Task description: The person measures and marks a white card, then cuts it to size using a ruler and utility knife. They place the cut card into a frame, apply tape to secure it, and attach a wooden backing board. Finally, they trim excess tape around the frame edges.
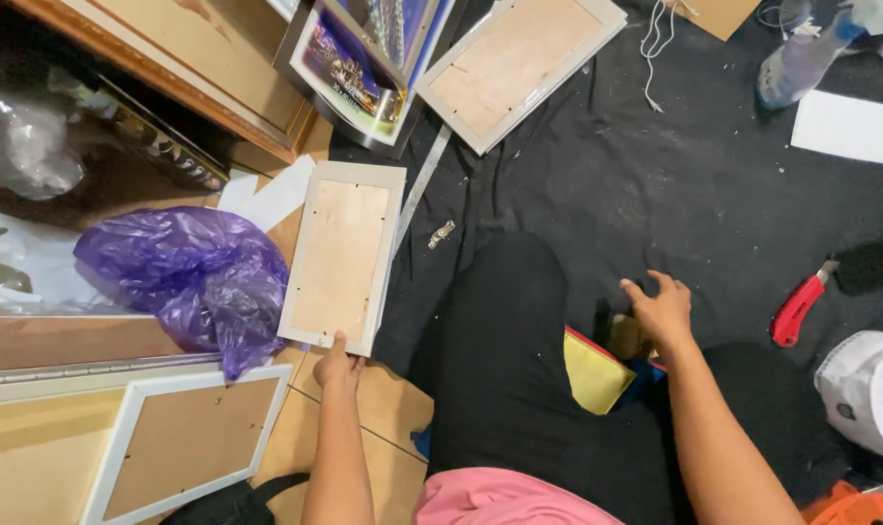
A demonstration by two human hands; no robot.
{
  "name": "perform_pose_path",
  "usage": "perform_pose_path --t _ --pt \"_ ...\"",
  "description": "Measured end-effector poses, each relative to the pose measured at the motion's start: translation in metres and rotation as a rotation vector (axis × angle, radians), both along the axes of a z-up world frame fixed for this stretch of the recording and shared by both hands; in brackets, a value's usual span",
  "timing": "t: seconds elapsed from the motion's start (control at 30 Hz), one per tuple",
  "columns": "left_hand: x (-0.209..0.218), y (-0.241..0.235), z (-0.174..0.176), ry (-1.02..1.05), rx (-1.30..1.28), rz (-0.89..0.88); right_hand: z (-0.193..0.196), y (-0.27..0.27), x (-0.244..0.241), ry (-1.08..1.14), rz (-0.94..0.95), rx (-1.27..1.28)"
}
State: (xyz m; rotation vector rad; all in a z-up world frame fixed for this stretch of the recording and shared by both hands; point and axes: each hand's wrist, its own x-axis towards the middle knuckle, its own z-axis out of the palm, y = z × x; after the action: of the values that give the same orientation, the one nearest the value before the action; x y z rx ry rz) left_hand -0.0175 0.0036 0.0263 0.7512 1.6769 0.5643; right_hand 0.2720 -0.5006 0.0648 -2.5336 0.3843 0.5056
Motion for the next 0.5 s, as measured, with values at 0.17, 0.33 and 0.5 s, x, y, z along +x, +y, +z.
perform_pose_path --t 0.17,0.33,0.5 --pt "0.015 -0.027 0.082 -0.162 0.204 0.035 0.019 0.002 -0.007 -0.091 -0.043 0.053" --pt "0.047 -0.037 0.172 -0.465 0.322 -0.044 0.003 0.001 -0.005 -0.176 -0.087 0.037" --pt "0.03 0.005 0.17 -0.542 0.475 -0.268 0.061 0.001 0.001 -0.314 -0.229 0.18"
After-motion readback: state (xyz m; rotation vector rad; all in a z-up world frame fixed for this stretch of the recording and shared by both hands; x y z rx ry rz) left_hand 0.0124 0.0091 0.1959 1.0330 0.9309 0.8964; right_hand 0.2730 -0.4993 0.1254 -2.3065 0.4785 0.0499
